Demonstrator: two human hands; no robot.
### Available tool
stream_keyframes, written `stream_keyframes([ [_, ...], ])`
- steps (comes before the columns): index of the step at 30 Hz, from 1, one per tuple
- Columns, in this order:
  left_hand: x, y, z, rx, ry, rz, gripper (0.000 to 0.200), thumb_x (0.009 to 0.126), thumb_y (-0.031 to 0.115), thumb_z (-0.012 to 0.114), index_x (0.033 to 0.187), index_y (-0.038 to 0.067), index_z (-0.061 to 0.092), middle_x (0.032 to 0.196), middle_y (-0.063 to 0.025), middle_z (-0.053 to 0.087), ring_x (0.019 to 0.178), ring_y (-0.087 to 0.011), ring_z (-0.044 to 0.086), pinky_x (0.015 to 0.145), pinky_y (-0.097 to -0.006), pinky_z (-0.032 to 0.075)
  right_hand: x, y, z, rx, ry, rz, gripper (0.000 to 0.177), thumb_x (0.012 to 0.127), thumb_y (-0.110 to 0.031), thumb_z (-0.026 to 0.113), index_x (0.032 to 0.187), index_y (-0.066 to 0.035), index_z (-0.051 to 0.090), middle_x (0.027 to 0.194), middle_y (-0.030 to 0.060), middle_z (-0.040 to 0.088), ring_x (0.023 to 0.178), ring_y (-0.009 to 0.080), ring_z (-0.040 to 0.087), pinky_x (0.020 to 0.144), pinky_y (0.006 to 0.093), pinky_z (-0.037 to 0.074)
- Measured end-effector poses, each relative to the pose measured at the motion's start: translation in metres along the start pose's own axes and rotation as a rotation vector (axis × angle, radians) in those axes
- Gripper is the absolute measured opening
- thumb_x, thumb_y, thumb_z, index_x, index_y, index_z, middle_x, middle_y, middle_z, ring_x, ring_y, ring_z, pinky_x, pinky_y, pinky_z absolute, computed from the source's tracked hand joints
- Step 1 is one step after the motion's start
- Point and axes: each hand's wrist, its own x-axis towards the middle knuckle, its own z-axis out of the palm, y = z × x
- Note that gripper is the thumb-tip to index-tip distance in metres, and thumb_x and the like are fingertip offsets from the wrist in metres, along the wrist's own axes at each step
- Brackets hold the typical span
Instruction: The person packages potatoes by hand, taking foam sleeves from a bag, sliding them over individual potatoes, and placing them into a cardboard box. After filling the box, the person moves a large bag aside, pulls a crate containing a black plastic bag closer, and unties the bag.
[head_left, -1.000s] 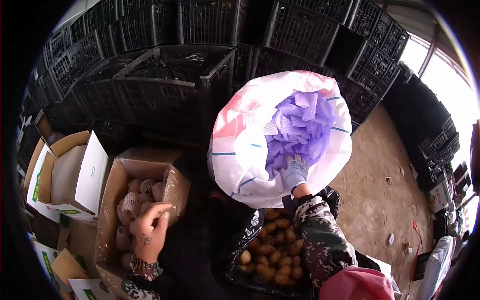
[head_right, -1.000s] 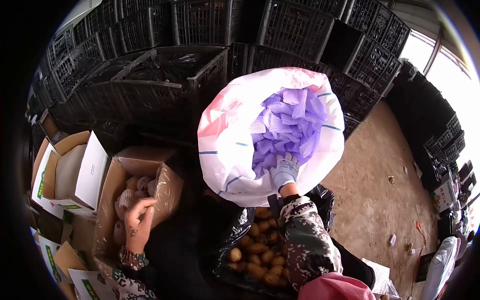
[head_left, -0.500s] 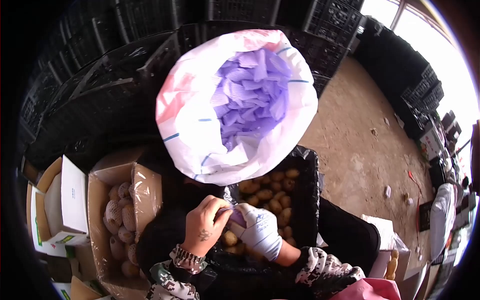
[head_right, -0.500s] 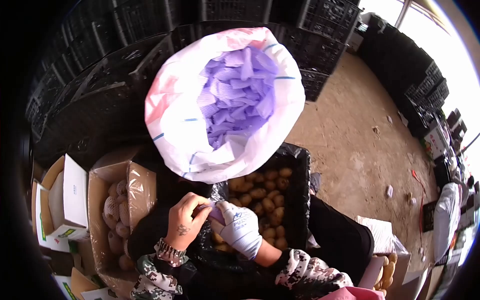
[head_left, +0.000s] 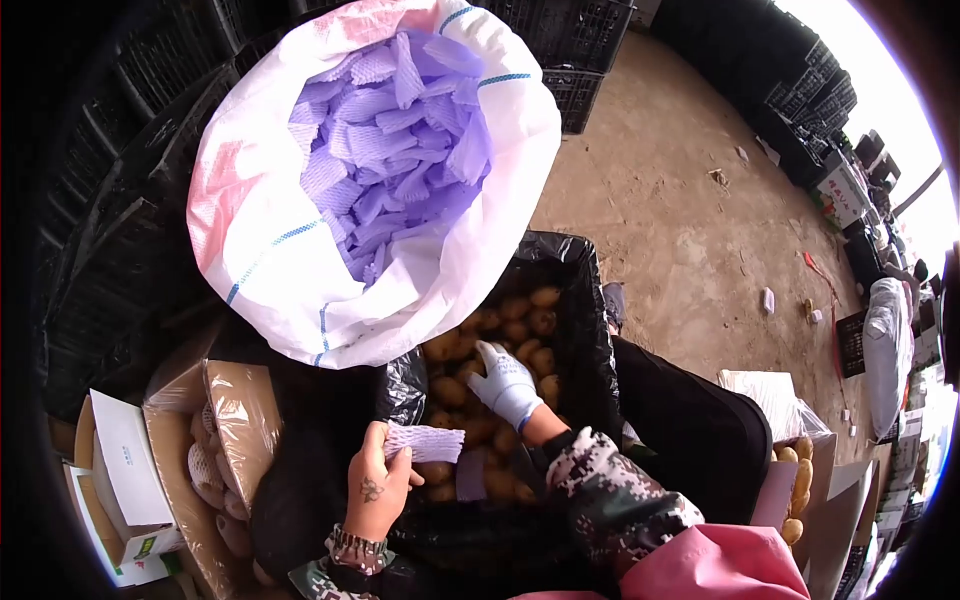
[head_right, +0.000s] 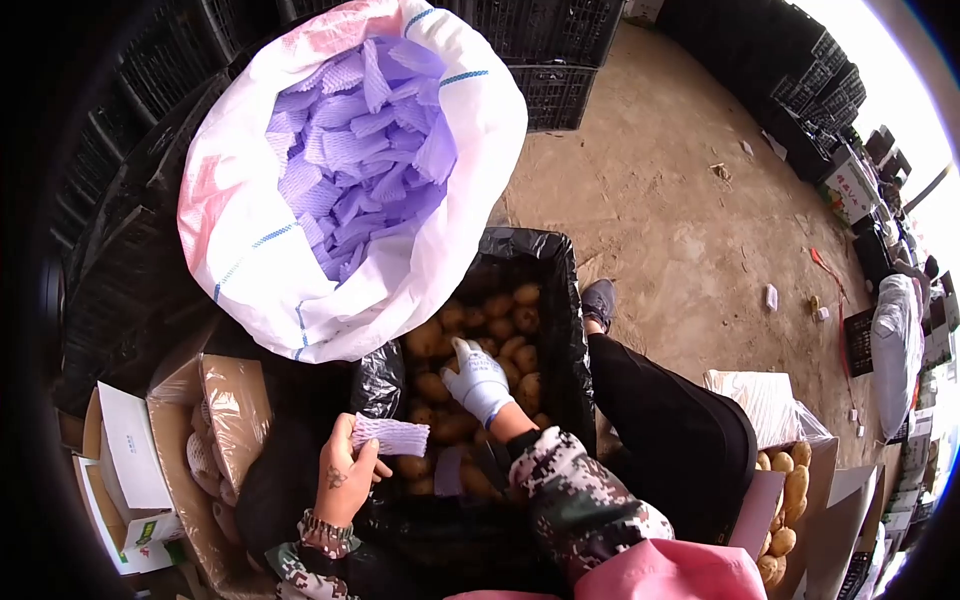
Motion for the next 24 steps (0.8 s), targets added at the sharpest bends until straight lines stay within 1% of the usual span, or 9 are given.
stream_keyframes([
  [2, 0.001, 0.000, 0.007, -0.138, 0.108, 0.085, 0.008, 0.099, 0.005, 0.054, 0.103, -0.002, 0.053, 0.092, -0.0144, 0.071, 0.073, -0.0184, 0.073, 0.062, -0.0315, 0.055, 0.032, -0.008, 0.025, 0.011, 0.004, -0.139, 0.074, 0.085, -0.031, 0.072, 0.148, -0.004, 0.042, 0.146, 0.0201, 0.050, 0.128, 0.0388, 0.055, 0.105, 0.0466, 0.049],
  [6, 0.011, -0.011, 0.000, -0.011, 0.111, 0.220, 0.018, 0.103, 0.009, 0.053, 0.113, -0.003, 0.061, 0.096, -0.0122, 0.074, 0.084, -0.0189, 0.075, 0.070, -0.0304, 0.057, 0.088, -0.031, 0.093, -0.003, -0.141, 0.440, 0.092, 0.076, -0.041, 0.081, 0.151, -0.009, 0.038, 0.149, 0.0147, 0.048, 0.132, 0.0411, 0.050, 0.106, 0.0494, 0.047],
  [8, 0.011, -0.011, -0.005, -0.070, 0.104, 0.178, 0.023, 0.104, 0.011, 0.050, 0.116, -0.004, 0.063, 0.102, -0.0112, 0.074, 0.088, -0.0176, 0.074, 0.074, -0.0298, 0.057, 0.101, 0.003, 0.120, -0.011, 0.037, 0.058, 0.076, 0.072, -0.039, 0.081, 0.135, -0.006, 0.057, 0.132, 0.0190, 0.061, 0.122, 0.0427, 0.055, 0.107, 0.0484, 0.045],
  [11, 0.016, -0.016, -0.010, -0.175, 0.090, 0.139, 0.023, 0.104, 0.011, 0.051, 0.118, -0.004, 0.063, 0.108, -0.0106, 0.073, 0.093, -0.0174, 0.073, 0.077, -0.0287, 0.056, 0.087, 0.018, 0.071, 0.593, 0.051, 0.007, 0.057, 0.077, -0.036, 0.075, 0.124, -0.005, 0.066, 0.120, 0.0199, 0.066, 0.104, 0.0340, 0.066, 0.095, 0.0408, 0.053],
  [14, 0.016, -0.014, -0.006, -0.200, 0.121, 0.222, 0.026, 0.102, 0.009, 0.057, 0.124, -0.005, 0.062, 0.104, -0.0123, 0.074, 0.089, -0.0176, 0.073, 0.077, -0.0307, 0.058, 0.058, 0.030, 0.005, 1.115, -0.343, 0.469, 0.058, 0.092, -0.047, 0.063, 0.128, -0.001, 0.063, 0.105, 0.0101, 0.069, 0.092, 0.0203, 0.068, 0.072, 0.0345, 0.058],
  [17, 0.019, -0.014, 0.000, 0.180, 0.111, 0.471, 0.057, 0.088, 0.026, 0.078, 0.134, -0.001, 0.055, 0.126, -0.0208, 0.064, 0.110, -0.0338, 0.065, 0.091, -0.0406, 0.054, 0.009, -0.003, -0.064, 0.990, -0.596, 0.472, 0.053, 0.102, -0.047, 0.050, 0.131, -0.004, 0.060, 0.106, 0.0105, 0.068, 0.084, 0.0165, 0.065, 0.063, 0.0333, 0.058],
  [18, 0.016, -0.010, 0.001, 0.412, 0.115, 0.599, 0.068, 0.084, 0.033, 0.082, 0.136, 0.000, 0.053, 0.129, -0.0220, 0.061, 0.116, -0.0382, 0.061, 0.096, -0.0437, 0.052, -0.011, -0.006, -0.061, 0.751, -0.467, 0.120, 0.051, 0.103, -0.048, 0.049, 0.123, -0.004, 0.066, 0.103, 0.0101, 0.069, 0.083, 0.0152, 0.064, 0.067, 0.0291, 0.055],
  [19, 0.016, -0.015, 0.004, 0.474, -0.021, 0.533, 0.085, 0.077, 0.044, 0.085, 0.141, 0.002, 0.048, 0.130, -0.0227, 0.058, 0.122, -0.0424, 0.056, 0.102, -0.0471, 0.048, -0.023, -0.019, -0.059, 0.885, -0.546, 0.139, 0.053, 0.104, -0.050, 0.048, 0.119, -0.003, 0.067, 0.099, 0.0089, 0.070, 0.081, 0.0144, 0.063, 0.066, 0.0279, 0.053],
  [24, -0.002, -0.021, 0.015, 0.272, -0.085, 0.435, 0.102, 0.069, 0.031, 0.091, 0.153, 0.007, 0.039, 0.147, -0.0183, 0.052, 0.135, -0.0364, 0.053, 0.111, -0.0400, 0.045, -0.070, -0.062, -0.069, 0.552, -0.439, 0.126, 0.056, 0.103, -0.052, 0.050, 0.098, -0.001, 0.072, 0.066, 0.0058, 0.066, 0.065, 0.0160, 0.063, 0.062, 0.0322, 0.050],
])
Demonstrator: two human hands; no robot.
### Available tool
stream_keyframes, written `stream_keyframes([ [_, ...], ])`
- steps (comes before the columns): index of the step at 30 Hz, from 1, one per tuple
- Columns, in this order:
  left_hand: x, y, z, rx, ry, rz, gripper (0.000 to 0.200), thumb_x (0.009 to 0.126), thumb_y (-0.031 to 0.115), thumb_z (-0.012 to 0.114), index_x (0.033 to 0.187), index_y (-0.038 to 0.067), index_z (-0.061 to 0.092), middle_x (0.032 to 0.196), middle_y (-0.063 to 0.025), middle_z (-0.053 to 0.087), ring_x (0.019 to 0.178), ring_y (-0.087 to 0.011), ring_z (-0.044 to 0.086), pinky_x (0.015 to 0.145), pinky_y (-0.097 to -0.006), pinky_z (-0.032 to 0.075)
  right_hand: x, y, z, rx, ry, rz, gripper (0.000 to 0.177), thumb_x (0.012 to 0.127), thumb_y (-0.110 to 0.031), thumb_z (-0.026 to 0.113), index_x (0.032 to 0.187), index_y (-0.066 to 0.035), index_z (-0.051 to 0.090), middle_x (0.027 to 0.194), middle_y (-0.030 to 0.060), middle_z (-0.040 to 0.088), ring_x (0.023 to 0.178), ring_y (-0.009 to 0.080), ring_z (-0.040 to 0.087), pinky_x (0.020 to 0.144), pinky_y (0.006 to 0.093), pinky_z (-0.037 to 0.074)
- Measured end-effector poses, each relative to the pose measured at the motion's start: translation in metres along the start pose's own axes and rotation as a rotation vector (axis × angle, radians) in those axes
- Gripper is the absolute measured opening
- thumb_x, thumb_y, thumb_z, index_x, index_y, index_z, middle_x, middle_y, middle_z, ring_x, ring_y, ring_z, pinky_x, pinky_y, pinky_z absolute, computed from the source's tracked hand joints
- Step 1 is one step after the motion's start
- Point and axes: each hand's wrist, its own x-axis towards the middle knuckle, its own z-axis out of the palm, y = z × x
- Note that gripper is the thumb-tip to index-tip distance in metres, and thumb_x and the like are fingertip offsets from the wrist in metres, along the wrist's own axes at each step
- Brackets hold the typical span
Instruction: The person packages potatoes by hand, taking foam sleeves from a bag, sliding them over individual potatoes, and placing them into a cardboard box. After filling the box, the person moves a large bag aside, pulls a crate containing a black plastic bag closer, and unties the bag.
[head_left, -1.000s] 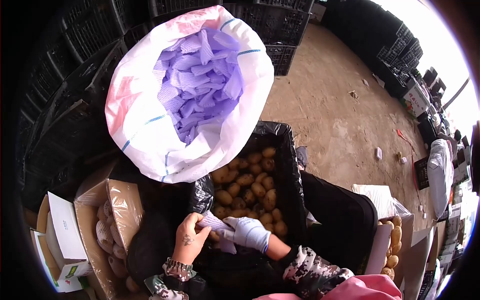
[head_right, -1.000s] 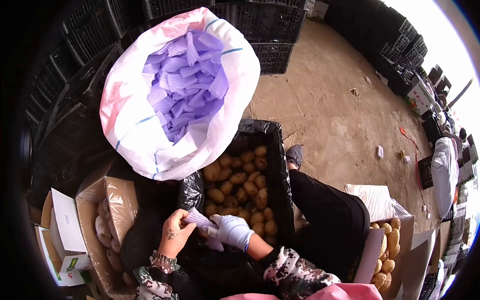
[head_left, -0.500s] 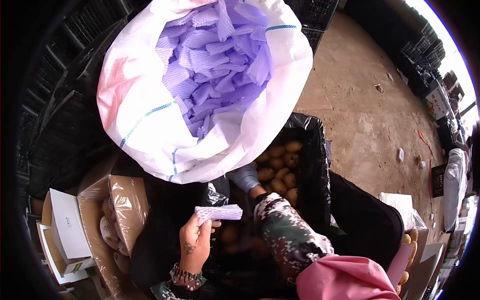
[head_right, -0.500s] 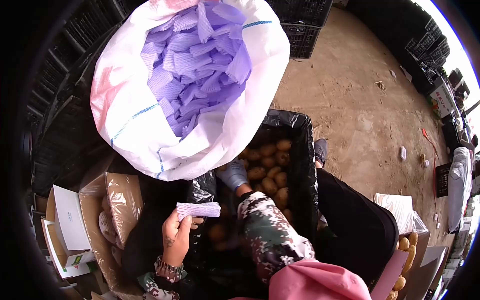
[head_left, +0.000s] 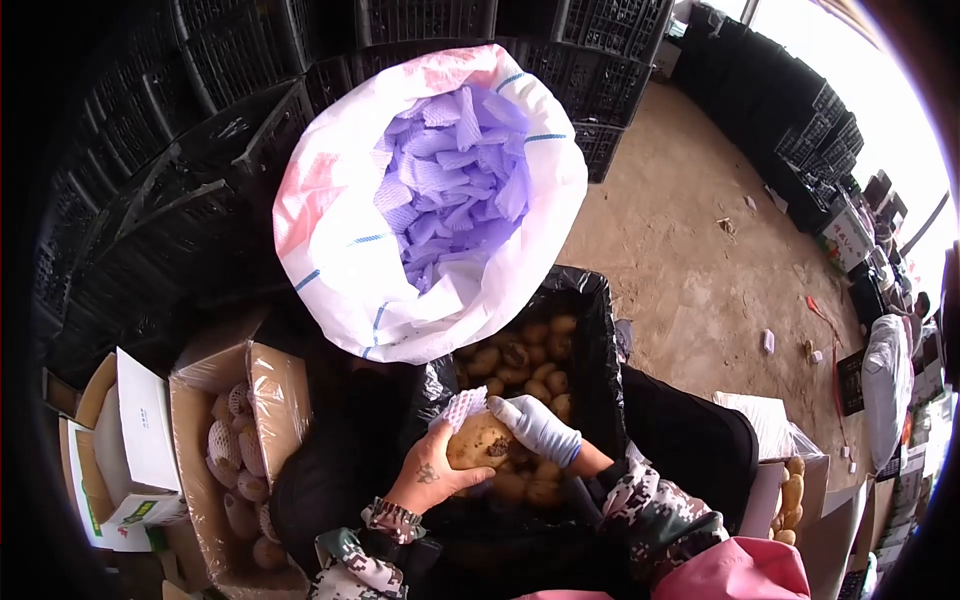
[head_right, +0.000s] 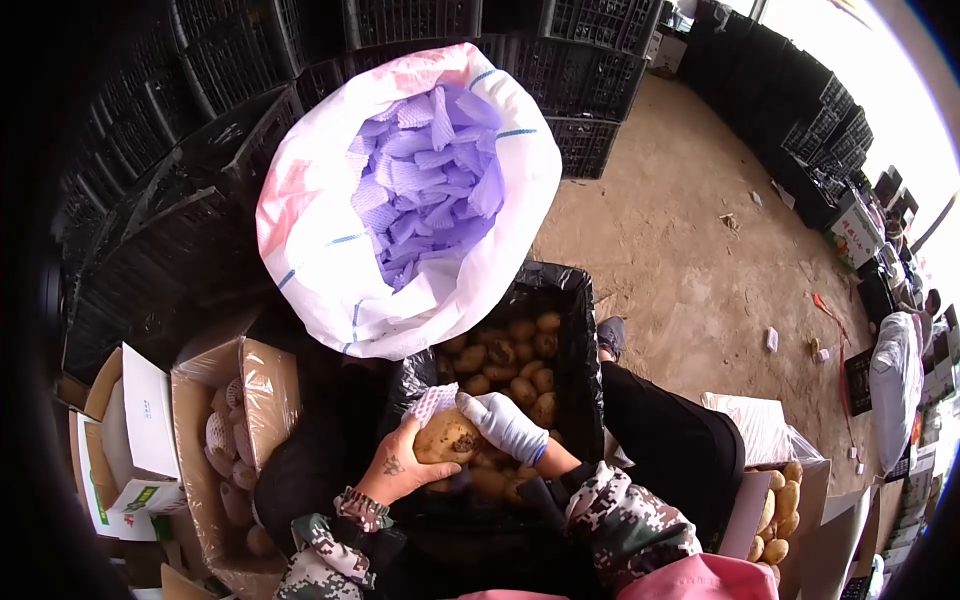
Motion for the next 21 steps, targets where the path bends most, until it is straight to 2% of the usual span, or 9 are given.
stream_keyframes([
  [2, -0.016, 0.006, 0.005, 0.044, 0.089, 0.012, 0.099, 0.068, 0.033, 0.092, 0.150, 0.008, 0.042, 0.141, -0.0184, 0.055, 0.127, -0.0372, 0.057, 0.107, -0.0413, 0.048, -0.009, -0.005, 0.012, -0.321, 0.249, -0.235, 0.050, 0.102, -0.050, 0.054, 0.099, -0.004, 0.072, 0.066, 0.0157, 0.068, 0.070, 0.0277, 0.070, 0.064, 0.0379, 0.052],
  [5, -0.027, 0.025, 0.015, 0.201, 0.227, -0.050, 0.095, 0.067, 0.032, 0.093, 0.146, 0.008, 0.046, 0.131, -0.0184, 0.060, 0.119, -0.0370, 0.062, 0.100, -0.0427, 0.052, -0.022, -0.022, 0.029, -0.781, 0.508, -0.210, 0.046, 0.099, -0.050, 0.058, 0.105, -0.007, 0.073, 0.075, 0.0212, 0.069, 0.078, 0.0357, 0.071, 0.070, 0.0446, 0.054],
  [8, -0.028, 0.022, 0.014, 0.071, 0.420, 0.117, 0.094, 0.067, 0.029, 0.092, 0.145, 0.008, 0.046, 0.130, -0.0190, 0.060, 0.118, -0.0370, 0.062, 0.100, -0.0427, 0.053, -0.050, -0.049, 0.038, -0.436, 0.530, -0.174, 0.053, 0.095, -0.054, 0.062, 0.118, -0.006, 0.069, 0.092, 0.0191, 0.073, 0.087, 0.0346, 0.072, 0.079, 0.0450, 0.055],
  [10, -0.031, 0.027, 0.011, 0.015, 0.446, 0.077, 0.092, 0.067, 0.025, 0.092, 0.144, 0.006, 0.046, 0.130, -0.0188, 0.060, 0.120, -0.0376, 0.060, 0.102, -0.0427, 0.051, -0.049, -0.036, 0.052, -0.357, 0.585, -0.524, 0.078, 0.091, -0.053, 0.069, 0.144, 0.000, 0.047, 0.122, 0.0213, 0.067, 0.113, 0.0368, 0.066, 0.097, 0.0405, 0.052],
  [13, -0.043, 0.036, 0.005, -0.109, 0.360, -0.050, 0.083, 0.072, 0.018, 0.089, 0.142, 0.004, 0.047, 0.140, -0.0179, 0.056, 0.129, -0.0331, 0.057, 0.108, -0.0407, 0.046, -0.066, -0.059, 0.060, -0.326, 0.394, -0.409, 0.068, 0.093, -0.045, 0.068, 0.142, -0.001, 0.050, 0.113, 0.0225, 0.071, 0.102, 0.0381, 0.071, 0.090, 0.0428, 0.055],
  [16, -0.051, 0.037, 0.003, -0.274, 0.408, 0.115, 0.082, 0.075, 0.024, 0.089, 0.142, 0.003, 0.047, 0.139, -0.0164, 0.057, 0.128, -0.0284, 0.057, 0.108, -0.0394, 0.046, -0.065, -0.057, 0.060, -0.394, 0.473, -0.515, 0.048, 0.099, -0.035, 0.061, 0.134, -0.002, 0.058, 0.104, 0.0199, 0.074, 0.094, 0.0380, 0.073, 0.084, 0.0443, 0.056],
  [17, -0.058, 0.038, 0.000, -0.381, 0.348, 0.005, 0.080, 0.077, 0.030, 0.089, 0.142, 0.004, 0.049, 0.136, -0.0137, 0.058, 0.128, -0.0253, 0.057, 0.111, -0.0386, 0.043, -0.063, -0.056, 0.063, -0.227, 0.501, -0.519, 0.040, 0.099, -0.032, 0.061, 0.126, -0.002, 0.063, 0.097, 0.0194, 0.074, 0.088, 0.0363, 0.073, 0.080, 0.0421, 0.057],
  [19, -0.077, 0.039, -0.016, -0.798, 0.120, -0.233, 0.084, 0.080, 0.029, 0.087, 0.147, 0.006, 0.041, 0.126, -0.0114, 0.060, 0.101, -0.0198, 0.064, 0.080, -0.0309, 0.051, -0.060, -0.054, 0.065, 0.319, 0.392, -0.322, 0.029, 0.098, -0.024, 0.061, 0.117, -0.003, 0.069, 0.091, 0.0163, 0.075, 0.083, 0.0333, 0.074, 0.076, 0.0391, 0.059],
  [21, -0.095, 0.036, -0.026, -1.179, -0.035, -0.297, 0.087, 0.085, 0.030, 0.084, 0.151, 0.009, 0.032, 0.115, -0.0099, 0.061, 0.079, -0.0146, 0.065, 0.056, -0.0244, 0.049, -0.049, -0.028, 0.059, 0.325, 0.104, -0.222, 0.028, 0.096, -0.020, 0.063, 0.120, -0.006, 0.069, 0.101, 0.0127, 0.075, 0.092, 0.0315, 0.072, 0.084, 0.0386, 0.058],
])
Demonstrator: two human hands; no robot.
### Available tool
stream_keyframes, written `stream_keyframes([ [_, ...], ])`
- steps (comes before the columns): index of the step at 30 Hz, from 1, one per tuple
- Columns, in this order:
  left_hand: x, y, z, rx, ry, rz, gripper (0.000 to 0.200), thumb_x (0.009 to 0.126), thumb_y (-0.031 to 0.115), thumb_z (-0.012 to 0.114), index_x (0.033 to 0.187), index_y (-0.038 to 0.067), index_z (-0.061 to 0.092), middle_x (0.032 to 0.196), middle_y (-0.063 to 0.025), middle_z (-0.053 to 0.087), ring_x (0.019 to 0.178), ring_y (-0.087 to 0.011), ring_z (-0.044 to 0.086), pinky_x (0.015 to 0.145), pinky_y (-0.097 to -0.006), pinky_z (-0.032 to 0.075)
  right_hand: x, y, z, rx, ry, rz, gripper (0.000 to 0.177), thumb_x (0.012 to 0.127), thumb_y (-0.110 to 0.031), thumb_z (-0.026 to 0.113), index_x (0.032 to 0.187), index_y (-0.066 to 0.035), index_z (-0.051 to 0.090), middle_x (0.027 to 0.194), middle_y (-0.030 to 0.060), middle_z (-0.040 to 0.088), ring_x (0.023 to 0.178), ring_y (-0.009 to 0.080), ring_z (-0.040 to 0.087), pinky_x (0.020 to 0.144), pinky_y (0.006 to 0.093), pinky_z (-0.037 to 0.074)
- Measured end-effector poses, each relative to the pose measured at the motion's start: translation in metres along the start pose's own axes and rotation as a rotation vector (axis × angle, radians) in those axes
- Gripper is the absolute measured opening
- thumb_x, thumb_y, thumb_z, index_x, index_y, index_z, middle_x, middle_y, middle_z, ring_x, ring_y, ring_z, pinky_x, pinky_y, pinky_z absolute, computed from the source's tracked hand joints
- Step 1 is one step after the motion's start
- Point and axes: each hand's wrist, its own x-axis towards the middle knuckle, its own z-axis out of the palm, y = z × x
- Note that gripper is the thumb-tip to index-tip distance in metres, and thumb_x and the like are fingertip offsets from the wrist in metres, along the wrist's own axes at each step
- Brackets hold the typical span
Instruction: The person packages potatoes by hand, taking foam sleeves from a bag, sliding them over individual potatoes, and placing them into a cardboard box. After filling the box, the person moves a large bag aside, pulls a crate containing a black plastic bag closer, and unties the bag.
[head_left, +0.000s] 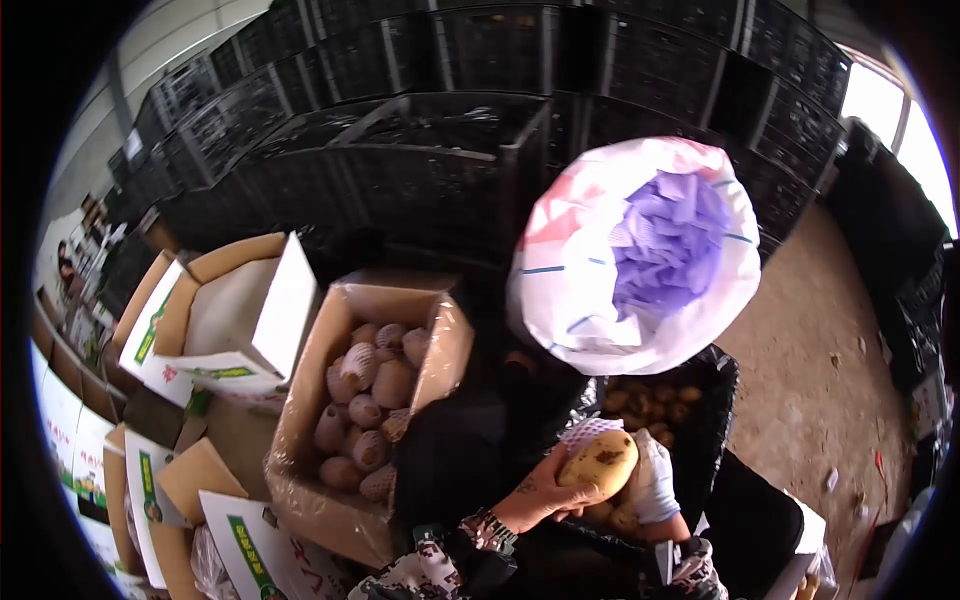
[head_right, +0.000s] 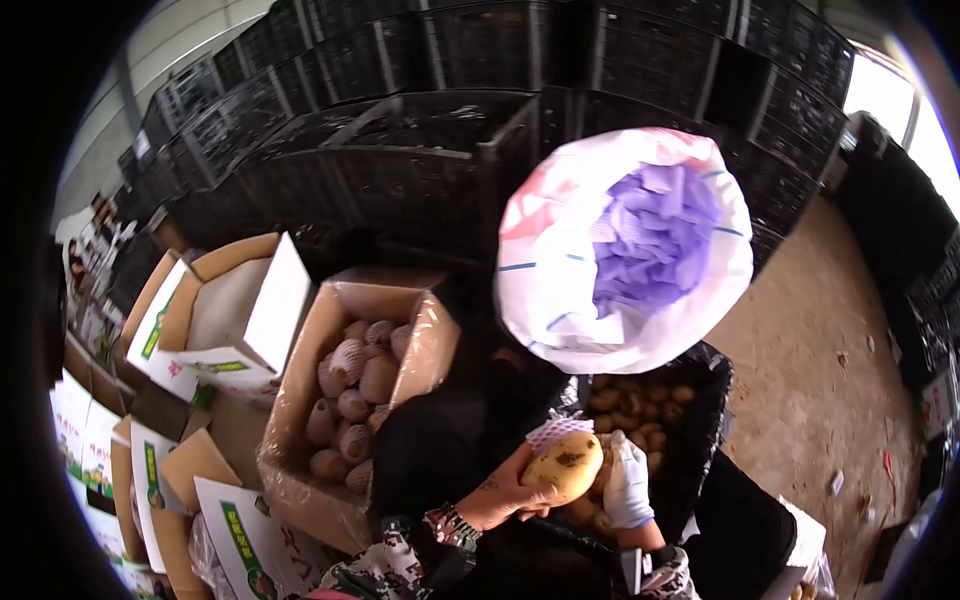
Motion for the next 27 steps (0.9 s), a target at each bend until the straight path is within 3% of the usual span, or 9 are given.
stream_keyframes([
  [3, -0.015, -0.007, -0.012, -0.271, -0.209, -0.001, 0.089, 0.093, 0.041, 0.074, 0.159, 0.017, 0.019, 0.108, -0.0085, 0.060, 0.071, -0.0142, 0.062, 0.050, -0.0231, 0.046, -0.008, -0.004, 0.026, -1.018, -0.631, -0.557, 0.045, 0.089, -0.025, 0.071, 0.132, -0.012, 0.064, 0.135, 0.0125, 0.064, 0.129, 0.0315, 0.055, 0.115, 0.0416, 0.039],
  [5, -0.028, 0.001, -0.013, -0.380, -0.264, 0.002, 0.090, 0.094, 0.045, 0.071, 0.161, 0.020, 0.017, 0.108, -0.0080, 0.060, 0.070, -0.0143, 0.062, 0.049, -0.0228, 0.046, -0.014, -0.015, 0.035, -0.878, -0.564, -0.454, 0.041, 0.092, -0.026, 0.069, 0.128, -0.007, 0.065, 0.130, 0.0125, 0.066, 0.125, 0.0305, 0.059, 0.112, 0.0430, 0.043],
  [8, -0.044, 0.014, -0.029, -0.385, -0.187, 0.031, 0.086, 0.095, 0.045, 0.069, 0.162, 0.021, 0.021, 0.113, -0.0078, 0.061, 0.068, -0.0128, 0.060, 0.050, -0.0234, 0.046, -0.005, -0.054, 0.052, 0.687, -0.139, 0.152, 0.033, 0.103, -0.030, 0.058, 0.112, 0.001, 0.065, 0.109, 0.0163, 0.072, 0.103, 0.0275, 0.069, 0.097, 0.0456, 0.055],
  [9, -0.047, 0.022, -0.034, -0.364, -0.141, 0.040, 0.084, 0.095, 0.044, 0.070, 0.162, 0.021, 0.023, 0.114, -0.0080, 0.061, 0.069, -0.0125, 0.061, 0.050, -0.0236, 0.046, -0.022, -0.094, 0.074, 0.451, -0.091, -0.046, 0.032, 0.104, -0.030, 0.056, 0.104, 0.001, 0.065, 0.097, 0.0125, 0.073, 0.090, 0.0249, 0.071, 0.084, 0.0448, 0.059],
  [11, -0.061, 0.043, -0.028, 0.278, 0.248, 0.318, 0.079, 0.092, 0.024, 0.074, 0.158, 0.016, 0.033, 0.127, -0.0115, 0.062, 0.086, -0.0179, 0.062, 0.069, -0.0274, 0.050, -0.040, -0.113, 0.092, -0.127, -0.103, -0.247, 0.024, 0.099, -0.023, 0.062, 0.095, 0.000, 0.065, 0.088, 0.0114, 0.071, 0.082, 0.0261, 0.071, 0.074, 0.0435, 0.060],
  [12, -0.063, 0.047, -0.029, 0.643, 0.465, 0.507, 0.081, 0.088, 0.017, 0.077, 0.157, 0.013, 0.035, 0.133, -0.0147, 0.061, 0.105, -0.0256, 0.064, 0.085, -0.0332, 0.052, -0.031, -0.103, 0.099, -0.579, -0.254, -0.779, 0.014, 0.089, -0.014, 0.070, 0.089, -0.001, 0.065, 0.085, 0.0132, 0.069, 0.081, 0.0304, 0.071, 0.070, 0.0402, 0.058],
  [17, -0.121, 0.065, -0.089, 1.307, 1.184, 0.759, 0.086, 0.074, 0.001, 0.070, 0.154, 0.009, 0.041, 0.131, -0.0231, 0.060, 0.119, -0.0428, 0.060, 0.098, -0.0481, 0.051, -0.032, -0.086, 0.117, -0.594, -0.461, -0.575, 0.017, 0.090, -0.011, 0.071, 0.105, -0.004, 0.072, 0.105, 0.0137, 0.071, 0.094, 0.0332, 0.071, 0.083, 0.0364, 0.057],
  [22, -0.196, 0.047, -0.189, 1.623, 1.333, 0.189, 0.072, 0.083, -0.003, 0.065, 0.150, 0.013, 0.045, 0.142, -0.0213, 0.053, 0.119, -0.0430, 0.060, 0.097, -0.0497, 0.051, 0.041, -0.074, 0.036, -0.423, -0.004, -0.387, 0.014, 0.097, -0.004, 0.061, 0.104, 0.002, 0.071, 0.090, 0.0076, 0.073, 0.084, 0.0102, 0.066, 0.074, 0.0280, 0.053],
  [27, -0.194, 0.040, -0.214, 1.590, 1.043, -0.006, 0.044, 0.087, -0.001, 0.064, 0.130, 0.005, 0.063, 0.123, -0.0195, 0.066, 0.106, -0.0404, 0.066, 0.091, -0.0465, 0.053, 0.164, -0.077, -0.025, -0.782, 0.327, -0.636, 0.017, 0.088, -0.012, 0.063, 0.100, -0.004, 0.072, 0.097, 0.0162, 0.071, 0.093, 0.0338, 0.069, 0.084, 0.0389, 0.054],
])
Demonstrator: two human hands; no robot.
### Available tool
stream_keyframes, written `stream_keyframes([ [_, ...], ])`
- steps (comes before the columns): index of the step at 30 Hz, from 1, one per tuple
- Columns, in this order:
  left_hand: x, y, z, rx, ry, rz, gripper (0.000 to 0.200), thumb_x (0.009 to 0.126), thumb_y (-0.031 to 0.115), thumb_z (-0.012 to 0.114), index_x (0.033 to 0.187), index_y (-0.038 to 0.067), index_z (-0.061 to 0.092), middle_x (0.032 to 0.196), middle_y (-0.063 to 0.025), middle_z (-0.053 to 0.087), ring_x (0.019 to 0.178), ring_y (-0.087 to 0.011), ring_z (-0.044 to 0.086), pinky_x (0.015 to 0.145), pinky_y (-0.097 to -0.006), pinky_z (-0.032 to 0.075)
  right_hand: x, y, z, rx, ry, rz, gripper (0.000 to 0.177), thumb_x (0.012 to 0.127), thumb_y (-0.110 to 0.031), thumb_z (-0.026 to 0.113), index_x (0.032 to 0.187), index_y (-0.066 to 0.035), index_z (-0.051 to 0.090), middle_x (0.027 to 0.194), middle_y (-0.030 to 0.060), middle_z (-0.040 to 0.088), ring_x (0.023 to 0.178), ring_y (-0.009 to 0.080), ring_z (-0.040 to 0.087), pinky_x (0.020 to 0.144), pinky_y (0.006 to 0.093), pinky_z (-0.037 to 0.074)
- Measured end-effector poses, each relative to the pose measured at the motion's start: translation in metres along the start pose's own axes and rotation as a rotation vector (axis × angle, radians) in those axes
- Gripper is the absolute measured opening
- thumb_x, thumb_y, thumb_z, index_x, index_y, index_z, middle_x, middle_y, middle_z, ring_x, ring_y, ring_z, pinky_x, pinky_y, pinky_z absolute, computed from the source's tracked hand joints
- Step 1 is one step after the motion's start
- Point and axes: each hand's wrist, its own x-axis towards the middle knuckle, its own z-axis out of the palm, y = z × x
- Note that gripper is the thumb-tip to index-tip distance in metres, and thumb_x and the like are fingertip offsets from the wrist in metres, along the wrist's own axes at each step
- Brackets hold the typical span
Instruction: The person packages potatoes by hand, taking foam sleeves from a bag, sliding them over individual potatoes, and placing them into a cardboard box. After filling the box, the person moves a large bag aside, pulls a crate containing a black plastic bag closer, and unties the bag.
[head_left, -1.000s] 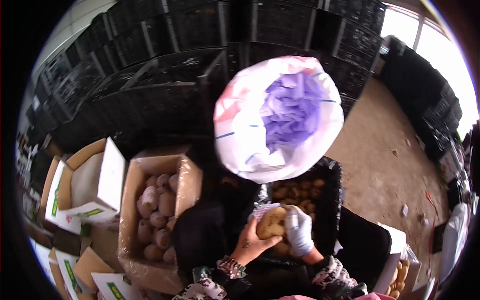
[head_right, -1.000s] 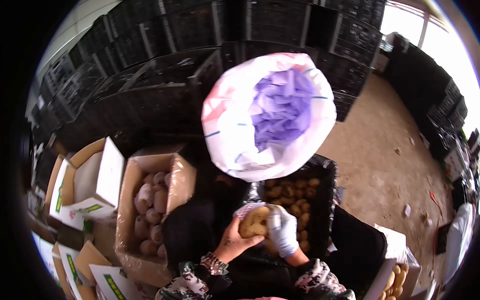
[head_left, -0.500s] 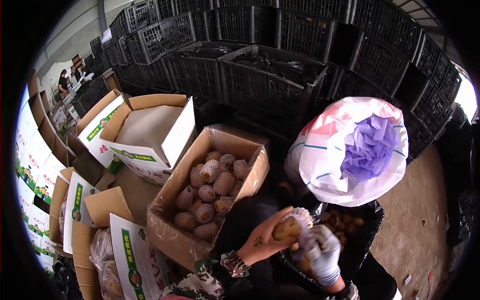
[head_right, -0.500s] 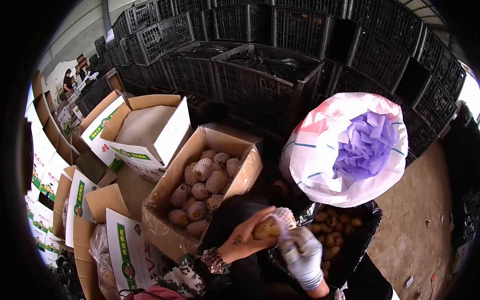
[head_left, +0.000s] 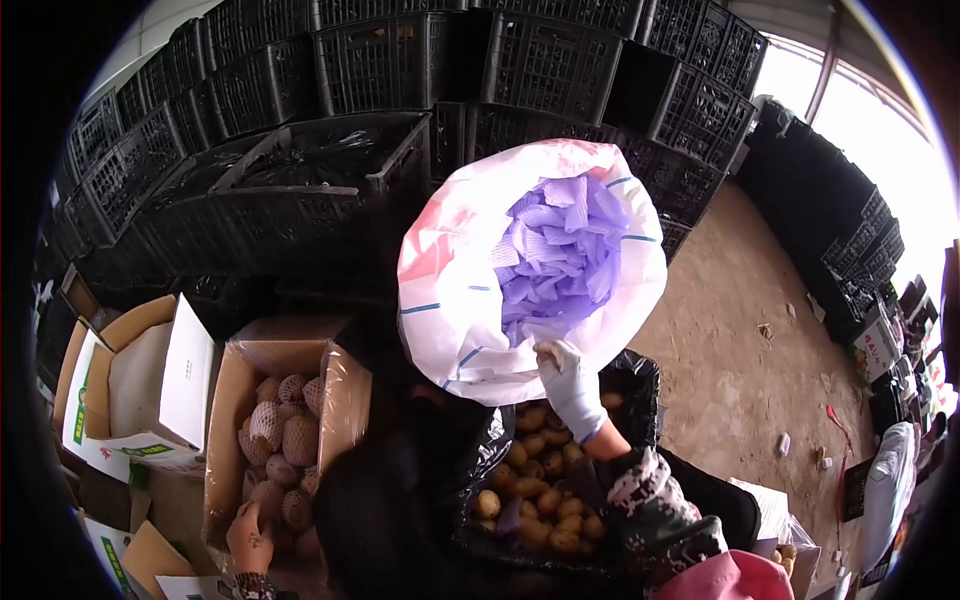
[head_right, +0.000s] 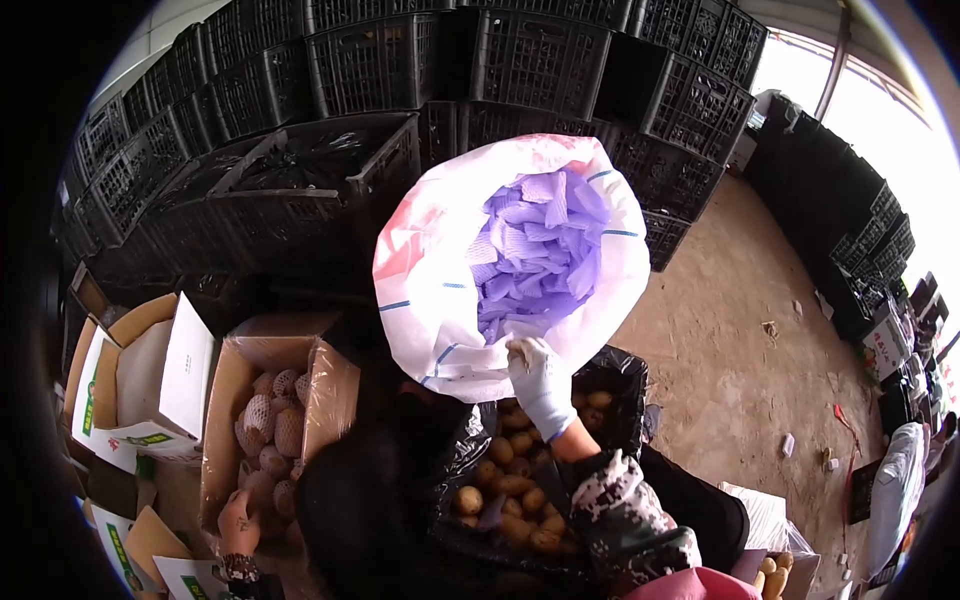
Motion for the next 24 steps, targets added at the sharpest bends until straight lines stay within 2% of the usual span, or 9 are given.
stream_keyframes([
  [3, 0.026, 0.063, -0.007, -0.339, 0.161, -0.055, 0.024, 0.090, 0.003, 0.065, 0.112, -0.002, 0.071, 0.100, -0.0173, 0.074, 0.096, -0.0321, 0.072, 0.085, -0.0385, 0.055, 0.058, 0.039, 0.029, -0.181, -0.024, 0.002, 0.023, 0.088, -0.014, 0.064, 0.108, -0.007, 0.072, 0.119, 0.0129, 0.070, 0.112, 0.0319, 0.065, 0.098, 0.0393, 0.050],
  [6, 0.048, 0.149, -0.022, -0.461, 0.186, 0.115, 0.023, 0.090, 0.002, 0.065, 0.112, -0.001, 0.071, 0.102, -0.0168, 0.074, 0.093, -0.0269, 0.073, 0.082, -0.0347, 0.056, 0.073, 0.071, 0.065, -0.605, -0.200, -0.269, 0.027, 0.087, -0.018, 0.066, 0.112, -0.010, 0.073, 0.128, 0.0103, 0.068, 0.120, 0.0323, 0.061, 0.104, 0.0429, 0.045],
  [7, 0.054, 0.174, -0.025, -0.478, 0.165, 0.197, 0.023, 0.090, 0.001, 0.065, 0.112, -0.001, 0.071, 0.102, -0.0164, 0.074, 0.091, -0.0262, 0.073, 0.081, -0.0340, 0.056, 0.076, 0.080, 0.073, -0.587, -0.308, -0.175, 0.031, 0.086, -0.022, 0.068, 0.115, -0.010, 0.073, 0.127, 0.0108, 0.067, 0.122, 0.0354, 0.058, 0.107, 0.0462, 0.043],
  [13, 0.077, 0.279, 0.004, -0.815, 0.100, 0.589, 0.027, 0.088, -0.005, 0.068, 0.115, 0.000, 0.065, 0.111, -0.0144, 0.070, 0.082, -0.0213, 0.072, 0.073, -0.0313, 0.058, 0.047, 0.018, 0.010, -0.022, 0.100, -0.194, 0.024, 0.082, -0.006, 0.067, 0.105, 0.003, 0.067, 0.110, 0.0213, 0.068, 0.106, 0.0394, 0.063, 0.095, 0.0437, 0.050],
  [14, 0.078, 0.296, 0.007, -0.822, 0.134, 0.643, 0.038, 0.086, -0.005, 0.071, 0.121, 0.002, 0.060, 0.121, -0.0153, 0.067, 0.083, -0.0217, 0.072, 0.070, -0.0322, 0.059, 0.025, 0.001, -0.003, -0.031, 0.032, -0.367, 0.021, 0.080, -0.003, 0.065, 0.100, 0.002, 0.066, 0.102, 0.0188, 0.068, 0.094, 0.0393, 0.065, 0.086, 0.0438, 0.053],
  [16, 0.074, 0.321, 0.012, -0.758, 0.146, 0.758, 0.044, 0.083, -0.004, 0.074, 0.122, 0.003, 0.057, 0.125, -0.0165, 0.064, 0.083, -0.0255, 0.072, 0.068, -0.0338, 0.058, -0.031, -0.059, -0.031, 0.098, -0.296, -0.312, 0.015, 0.080, -0.008, 0.068, 0.093, -0.001, 0.064, 0.091, 0.0158, 0.067, 0.077, 0.0376, 0.066, 0.068, 0.0427, 0.054],
  [18, 0.078, 0.324, 0.025, -0.559, 0.060, 0.901, 0.032, 0.081, 0.000, 0.076, 0.110, 0.006, 0.063, 0.103, -0.0136, 0.068, 0.078, -0.0310, 0.070, 0.065, -0.0360, 0.056, -0.076, -0.077, -0.024, 0.333, -0.384, -0.213, 0.014, 0.087, -0.015, 0.067, 0.091, -0.001, 0.064, 0.085, 0.0166, 0.067, 0.075, 0.0378, 0.066, 0.066, 0.0433, 0.052],
  [22, 0.059, 0.298, 0.051, -0.460, -0.212, 0.500, 0.014, 0.086, 0.002, 0.069, 0.095, 0.002, 0.059, 0.079, -0.0123, 0.065, 0.066, -0.0247, 0.068, 0.060, -0.0338, 0.052, -0.135, -0.070, 0.022, 0.753, -0.452, 0.418, 0.025, 0.100, -0.026, 0.060, 0.089, -0.004, 0.065, 0.073, 0.0193, 0.063, 0.073, 0.0412, 0.065, 0.065, 0.0470, 0.051],
  [24, 0.050, 0.278, 0.066, -0.673, -0.230, 0.185, 0.015, 0.089, 0.001, 0.067, 0.097, -0.001, 0.054, 0.079, -0.0116, 0.064, 0.067, -0.0191, 0.067, 0.062, -0.0311, 0.053, -0.141, -0.042, 0.047, 0.341, -0.321, 0.292, 0.028, 0.100, -0.031, 0.060, 0.087, -0.006, 0.067, 0.081, 0.0215, 0.065, 0.078, 0.0416, 0.065, 0.068, 0.0482, 0.051],
])
